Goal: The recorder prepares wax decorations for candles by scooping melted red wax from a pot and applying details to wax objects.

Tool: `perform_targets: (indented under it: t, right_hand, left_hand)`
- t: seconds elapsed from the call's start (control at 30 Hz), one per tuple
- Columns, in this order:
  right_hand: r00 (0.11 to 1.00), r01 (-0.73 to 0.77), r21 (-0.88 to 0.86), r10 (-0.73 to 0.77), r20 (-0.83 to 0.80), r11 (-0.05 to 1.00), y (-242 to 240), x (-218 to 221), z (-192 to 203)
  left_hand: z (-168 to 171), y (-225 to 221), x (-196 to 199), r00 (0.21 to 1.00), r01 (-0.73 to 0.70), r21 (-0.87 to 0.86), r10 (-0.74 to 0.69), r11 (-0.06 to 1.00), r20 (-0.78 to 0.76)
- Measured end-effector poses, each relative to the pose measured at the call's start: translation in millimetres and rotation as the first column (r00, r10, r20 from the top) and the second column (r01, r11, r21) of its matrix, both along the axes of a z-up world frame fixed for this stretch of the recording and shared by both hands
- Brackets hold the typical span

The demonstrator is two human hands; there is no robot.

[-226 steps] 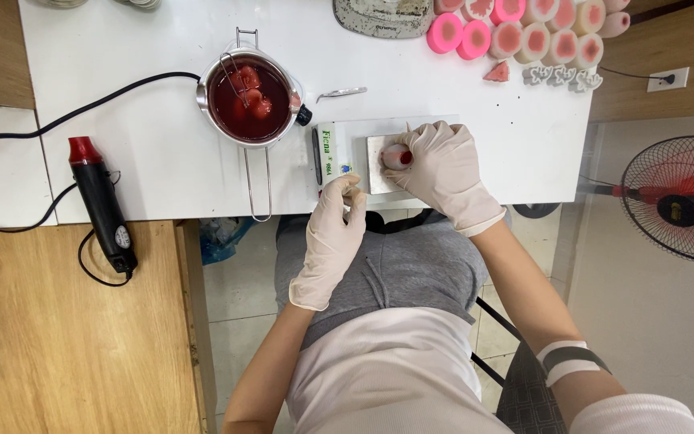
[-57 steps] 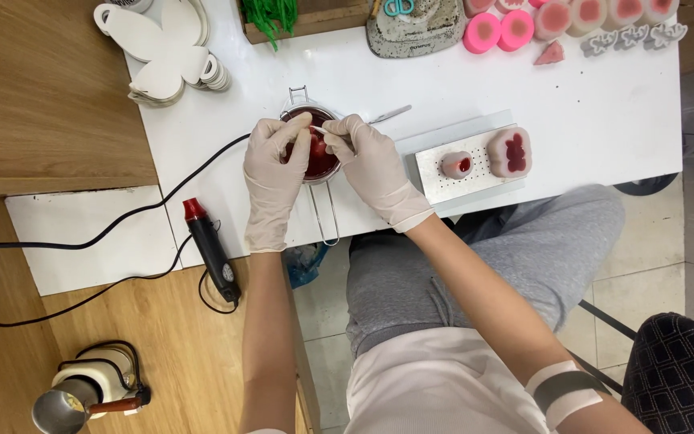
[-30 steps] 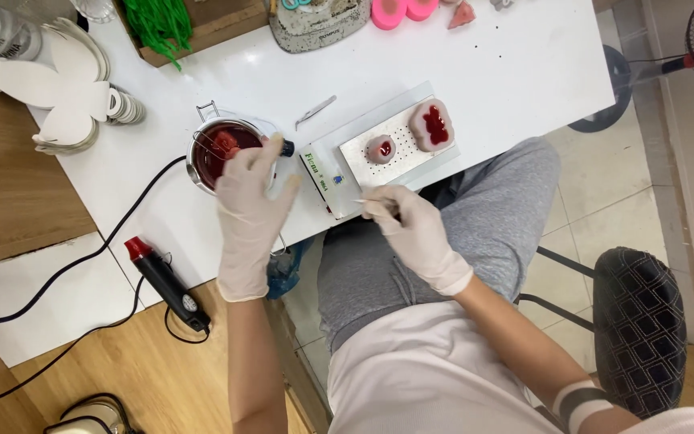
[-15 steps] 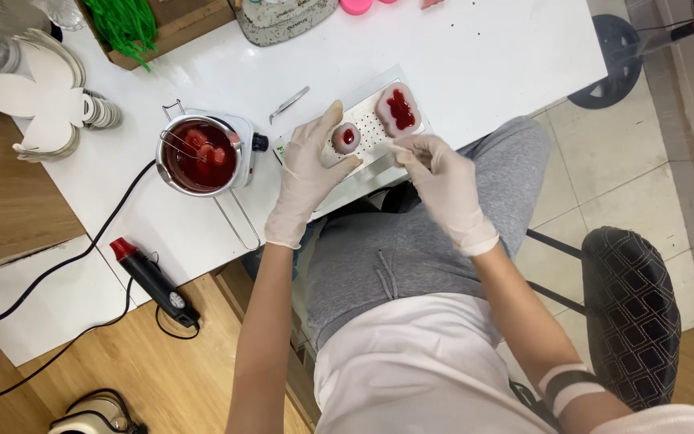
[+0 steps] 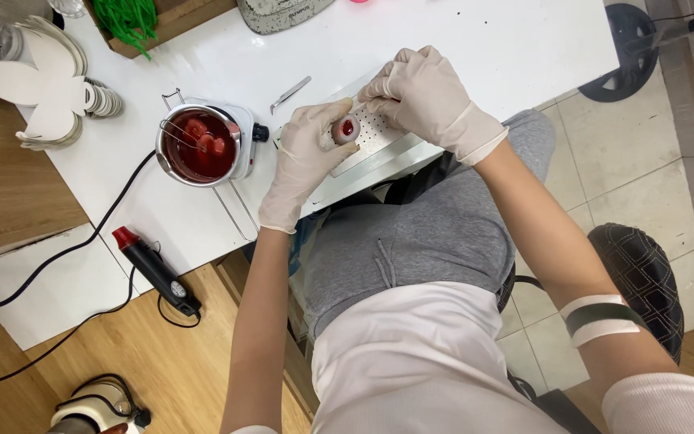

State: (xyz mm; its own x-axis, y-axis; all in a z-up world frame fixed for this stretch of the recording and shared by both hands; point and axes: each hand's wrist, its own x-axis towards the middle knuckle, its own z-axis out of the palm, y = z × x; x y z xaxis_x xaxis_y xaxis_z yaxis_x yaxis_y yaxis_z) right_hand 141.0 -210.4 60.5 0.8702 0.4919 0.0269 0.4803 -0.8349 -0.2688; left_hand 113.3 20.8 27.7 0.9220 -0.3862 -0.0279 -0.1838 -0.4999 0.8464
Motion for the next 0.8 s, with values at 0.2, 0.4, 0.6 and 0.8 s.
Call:
perform_targets:
  t: [0.2,0.4,0.6,0.8]
  right_hand:
    - [0.997,-0.069,-0.041,0.071,0.036,0.997,-0.2,5.1,-9.0]
    - [0.996,-0.080,-0.064,0.082,0.022,0.995,2.5,5.8,-10.5]
    - [0.997,-0.078,-0.032,0.078,0.017,0.996,0.4,4.4,-10.4]
    - [0.994,-0.103,-0.007,0.103,0.028,0.995,-0.8,3.0,-6.5]
  left_hand:
    - [-3.2,0.9,1.4,0.999,0.003,-0.029,-0.002,1.000,0.036]
    - [-4.0,1.4,2.0,0.997,0.011,-0.012,-0.010,1.000,0.079]
    - [-1.0,0.8,1.6,0.997,0.009,-0.037,-0.006,0.999,0.081]
    - [-2.3,0.2,1.1,0.996,0.011,-0.044,-0.007,0.999,0.091]
